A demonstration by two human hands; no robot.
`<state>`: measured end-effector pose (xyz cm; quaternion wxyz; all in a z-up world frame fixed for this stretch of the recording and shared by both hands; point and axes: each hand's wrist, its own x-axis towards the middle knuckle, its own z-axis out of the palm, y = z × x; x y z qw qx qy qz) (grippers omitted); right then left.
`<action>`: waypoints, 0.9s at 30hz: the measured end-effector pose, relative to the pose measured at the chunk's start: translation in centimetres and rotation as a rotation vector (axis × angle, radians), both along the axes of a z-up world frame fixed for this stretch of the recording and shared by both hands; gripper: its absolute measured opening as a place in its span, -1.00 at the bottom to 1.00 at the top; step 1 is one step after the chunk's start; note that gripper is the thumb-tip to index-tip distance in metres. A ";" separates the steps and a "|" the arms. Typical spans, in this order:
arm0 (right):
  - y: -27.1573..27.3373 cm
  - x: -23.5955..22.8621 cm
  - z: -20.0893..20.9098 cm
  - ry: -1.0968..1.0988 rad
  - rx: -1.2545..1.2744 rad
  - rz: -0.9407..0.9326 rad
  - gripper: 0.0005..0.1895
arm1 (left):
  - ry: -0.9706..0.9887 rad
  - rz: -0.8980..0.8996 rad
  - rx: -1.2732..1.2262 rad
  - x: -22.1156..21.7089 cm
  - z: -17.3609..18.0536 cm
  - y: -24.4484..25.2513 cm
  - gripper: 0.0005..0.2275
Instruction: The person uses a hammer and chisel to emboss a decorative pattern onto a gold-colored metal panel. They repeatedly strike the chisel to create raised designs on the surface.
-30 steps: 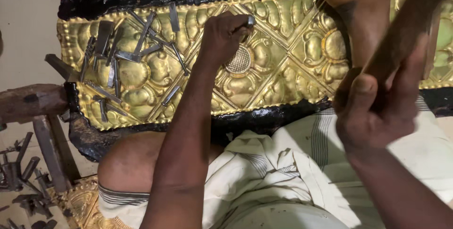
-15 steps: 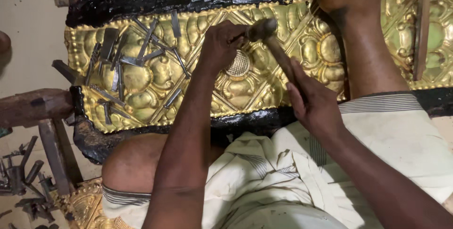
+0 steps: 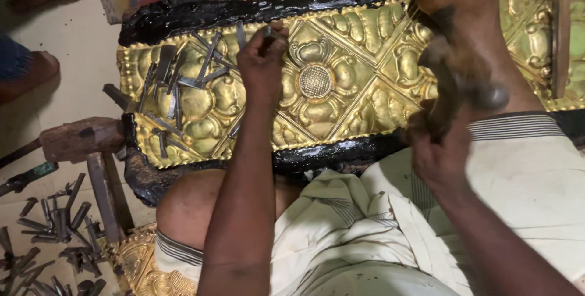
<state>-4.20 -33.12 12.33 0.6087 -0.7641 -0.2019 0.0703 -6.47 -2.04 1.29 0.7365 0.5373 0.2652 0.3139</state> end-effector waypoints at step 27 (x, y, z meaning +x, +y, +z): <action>2.4 1.2 7.8 -0.340 -0.487 0.129 -0.70 | 0.230 -0.184 0.703 1.9 -1.0 -2.8 -0.83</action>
